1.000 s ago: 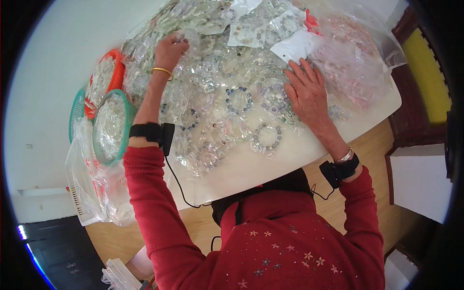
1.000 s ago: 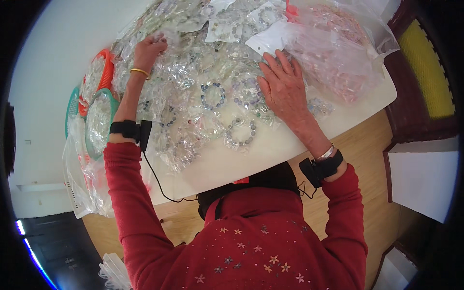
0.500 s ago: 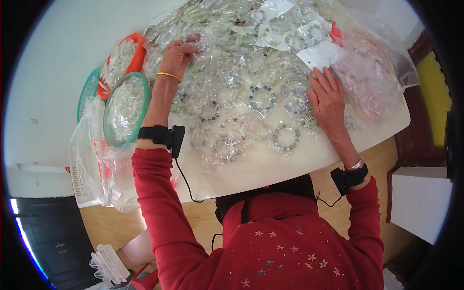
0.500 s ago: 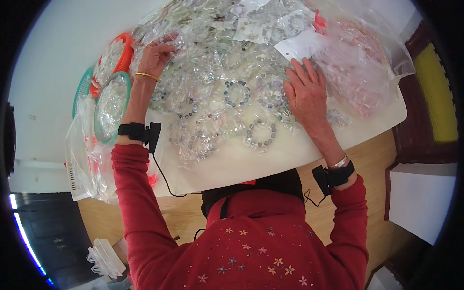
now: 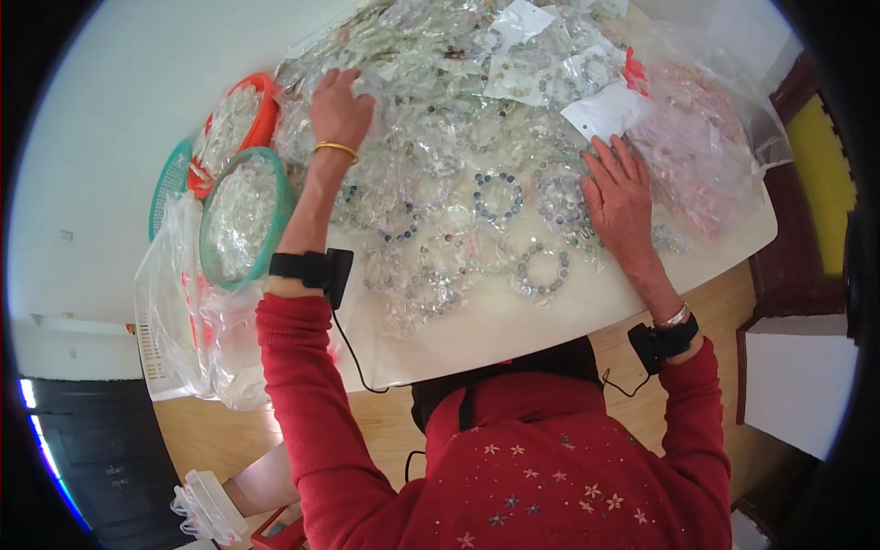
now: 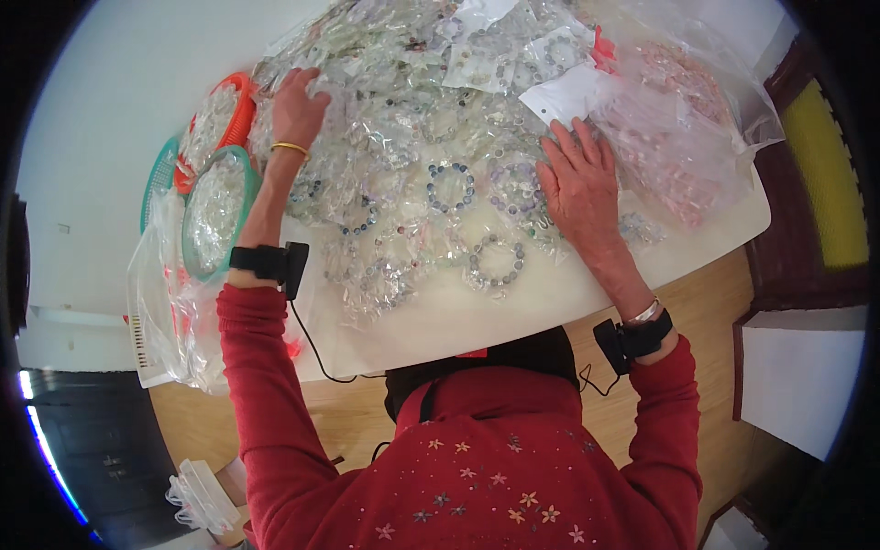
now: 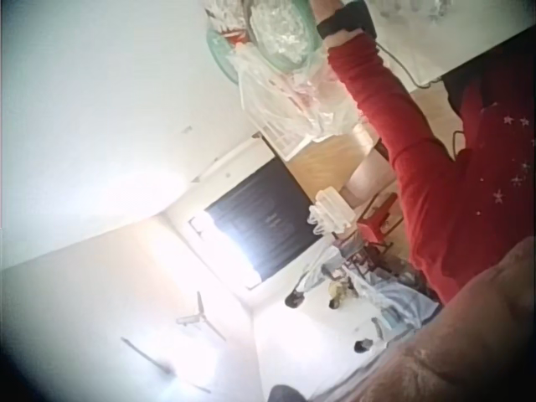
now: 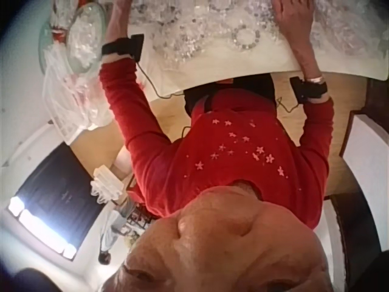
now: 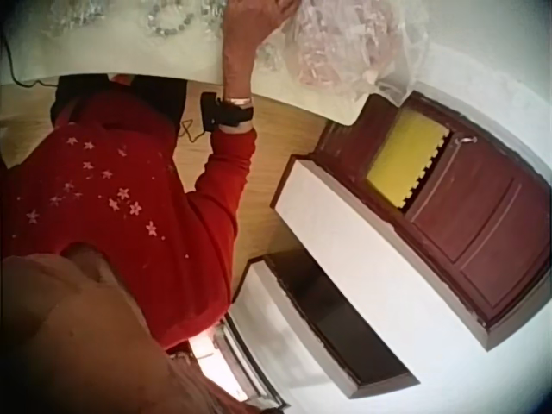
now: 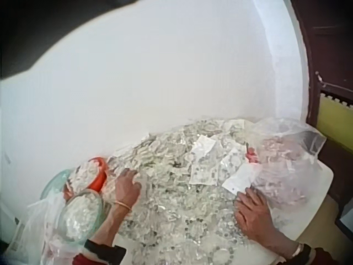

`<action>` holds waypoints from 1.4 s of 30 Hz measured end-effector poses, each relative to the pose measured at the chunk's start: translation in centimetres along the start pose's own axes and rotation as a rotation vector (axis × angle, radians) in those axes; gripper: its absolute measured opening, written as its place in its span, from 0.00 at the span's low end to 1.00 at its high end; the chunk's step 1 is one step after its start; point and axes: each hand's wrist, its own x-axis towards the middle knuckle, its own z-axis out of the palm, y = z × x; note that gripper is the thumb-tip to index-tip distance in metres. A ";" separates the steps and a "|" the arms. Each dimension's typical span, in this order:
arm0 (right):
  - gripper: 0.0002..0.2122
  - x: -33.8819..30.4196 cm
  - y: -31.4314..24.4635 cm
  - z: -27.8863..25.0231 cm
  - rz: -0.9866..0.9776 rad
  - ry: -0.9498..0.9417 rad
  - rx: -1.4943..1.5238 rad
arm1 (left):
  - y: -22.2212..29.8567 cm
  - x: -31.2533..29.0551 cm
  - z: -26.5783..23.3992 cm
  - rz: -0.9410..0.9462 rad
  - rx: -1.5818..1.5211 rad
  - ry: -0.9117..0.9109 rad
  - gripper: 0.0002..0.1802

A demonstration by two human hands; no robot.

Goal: Sorting various jewelry items and placing them into small clear plastic bags.

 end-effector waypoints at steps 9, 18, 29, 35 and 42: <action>0.13 0.3 -0.1 -0.6 0.019 -0.010 0.043 | 6.8 4.3 7.9 0.377 0.549 -0.146 0.29; 0.14 0.9 -0.1 -1.0 0.054 -0.070 0.104 | 7.4 7.9 11.7 0.383 0.560 -0.131 0.34; 0.14 1.2 0.0 -1.2 0.067 -0.102 0.119 | 5.7 10.7 13.1 0.363 0.685 -0.134 0.36; 0.14 1.3 0.1 -1.2 0.068 -0.107 0.139 | 4.1 12.0 12.2 0.378 0.471 -0.156 0.36; 0.14 1.3 -0.1 -1.1 0.057 -0.084 0.132 | 1.2 13.0 7.9 0.318 0.077 0.133 0.30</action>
